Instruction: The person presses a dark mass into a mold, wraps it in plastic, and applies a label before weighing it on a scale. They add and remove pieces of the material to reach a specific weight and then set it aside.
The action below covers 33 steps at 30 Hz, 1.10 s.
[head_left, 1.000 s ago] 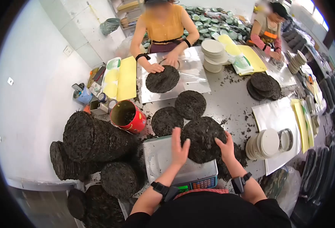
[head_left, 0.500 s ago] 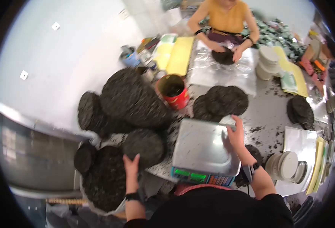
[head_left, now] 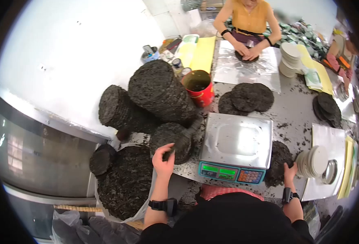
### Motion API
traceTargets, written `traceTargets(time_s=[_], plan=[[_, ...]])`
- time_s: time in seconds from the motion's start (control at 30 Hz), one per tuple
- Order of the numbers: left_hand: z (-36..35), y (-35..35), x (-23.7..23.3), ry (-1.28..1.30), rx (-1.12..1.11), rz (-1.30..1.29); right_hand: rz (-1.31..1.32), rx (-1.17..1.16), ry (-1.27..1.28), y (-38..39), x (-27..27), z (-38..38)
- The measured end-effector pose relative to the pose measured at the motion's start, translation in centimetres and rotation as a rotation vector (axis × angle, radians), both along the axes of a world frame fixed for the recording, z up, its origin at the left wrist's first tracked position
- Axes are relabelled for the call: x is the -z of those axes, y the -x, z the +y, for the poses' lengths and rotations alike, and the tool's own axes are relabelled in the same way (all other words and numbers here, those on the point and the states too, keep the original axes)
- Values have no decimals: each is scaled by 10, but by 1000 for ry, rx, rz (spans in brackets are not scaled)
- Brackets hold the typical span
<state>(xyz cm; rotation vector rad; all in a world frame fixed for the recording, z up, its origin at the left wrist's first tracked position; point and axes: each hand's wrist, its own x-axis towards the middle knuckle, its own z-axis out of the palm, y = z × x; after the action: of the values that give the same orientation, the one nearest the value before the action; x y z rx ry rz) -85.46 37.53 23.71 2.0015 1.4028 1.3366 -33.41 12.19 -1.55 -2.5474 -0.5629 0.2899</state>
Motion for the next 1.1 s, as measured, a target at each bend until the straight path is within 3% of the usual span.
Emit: traceTargets(time_s=[0.03,0.07,0.13,0.27,0.37,0.43,0.47,0.5,0.57,0.67,0.7,0.77,0.9,0.93,0.97,1.0,1.1], plan=[[1,-9,-9,-227,241,147,-28,33,151,-7,40,-18],[-4,-22,-23,-329,346,371,42,55,241,3,34,-19],[-9,-44,-17,-524,467,417,22,142,340,13,49,-18],[-19,-66,-10,-600,572,375,27,39,135,23,21,-7],[-19,-85,4,-297,602,169,59,19,-163,28,-8,0],[-33,-121,12,270,210,-162,50,51,-283,21,6,1],[-23,-130,24,371,263,-223,240,76,-477,20,9,1],[-8,-134,45,467,309,-280,218,96,-417,29,-26,6],[9,-138,87,283,310,-126,222,120,-629,30,-48,9],[12,-130,63,242,264,-123,391,281,-919,28,-91,12],[13,-126,61,264,276,-170,591,301,-1242,33,-111,16],[12,-132,50,273,425,-35,1061,456,-1400,39,-124,18],[-18,-184,39,770,981,-408,1411,110,-1369,128,-197,77],[-26,-196,34,846,1040,-475,1453,73,-1275,142,-185,84],[-30,-204,27,771,943,-486,1453,-18,-1183,170,-226,95],[-25,-202,13,736,860,-525,1464,-128,-1142,177,-233,101],[0,-185,-1,767,814,-725,1567,-330,-1147,154,-209,110]])
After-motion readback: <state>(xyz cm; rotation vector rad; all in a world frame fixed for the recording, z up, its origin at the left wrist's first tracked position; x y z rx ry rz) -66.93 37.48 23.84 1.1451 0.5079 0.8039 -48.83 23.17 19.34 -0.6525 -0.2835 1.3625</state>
